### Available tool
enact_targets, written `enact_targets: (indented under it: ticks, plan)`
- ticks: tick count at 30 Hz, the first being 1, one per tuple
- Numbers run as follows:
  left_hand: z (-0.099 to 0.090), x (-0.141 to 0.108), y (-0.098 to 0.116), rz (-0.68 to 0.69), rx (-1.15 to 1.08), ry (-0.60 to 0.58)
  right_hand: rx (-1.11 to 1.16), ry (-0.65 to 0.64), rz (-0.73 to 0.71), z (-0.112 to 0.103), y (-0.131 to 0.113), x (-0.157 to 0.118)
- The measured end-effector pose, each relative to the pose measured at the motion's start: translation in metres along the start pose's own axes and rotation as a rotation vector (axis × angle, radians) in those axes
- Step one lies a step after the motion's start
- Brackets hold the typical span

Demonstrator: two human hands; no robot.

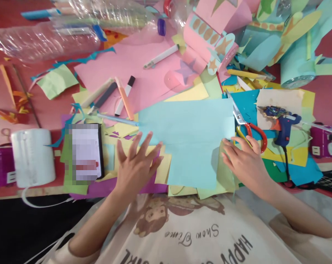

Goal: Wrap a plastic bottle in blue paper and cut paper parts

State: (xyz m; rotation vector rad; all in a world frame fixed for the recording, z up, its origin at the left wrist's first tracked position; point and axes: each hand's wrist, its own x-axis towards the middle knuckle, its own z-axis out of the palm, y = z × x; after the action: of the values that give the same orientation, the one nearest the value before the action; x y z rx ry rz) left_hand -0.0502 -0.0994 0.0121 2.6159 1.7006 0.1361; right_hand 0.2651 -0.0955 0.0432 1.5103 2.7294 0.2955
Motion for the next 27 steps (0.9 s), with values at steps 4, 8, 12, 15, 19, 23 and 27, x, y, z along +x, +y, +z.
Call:
enact_targets:
  ticks: [4, 8, 12, 15, 19, 23, 27]
  plan:
    - [0.001, -0.011, -0.006, -0.091, 0.01, 0.008, 0.014, -0.019, 0.018, 0.0, 0.0, -0.004]
    - [0.008, -0.021, -0.01, -0.164, -0.069, 0.009, 0.038, -0.023, 0.028, -0.002, 0.003, -0.008]
    - [0.011, -0.028, -0.014, -0.325, -0.144, 0.014, 0.066, -0.032, 0.031, -0.002, 0.005, -0.012]
    - [0.01, -0.032, -0.015, -0.379, -0.17, -0.013, 0.112, -0.017, 0.032, 0.003, 0.008, -0.015]
    - [0.011, -0.035, -0.014, -0.401, -0.174, -0.058, 0.238, 0.039, 0.026, 0.015, 0.014, -0.023]
    - [0.014, -0.038, -0.015, -0.402, -0.16, -0.045, 0.336, 0.104, 0.043, 0.027, 0.017, -0.03]
    - [0.015, -0.041, -0.019, -0.368, -0.178, -0.052, 0.351, 0.168, 0.052, 0.033, 0.015, -0.031]
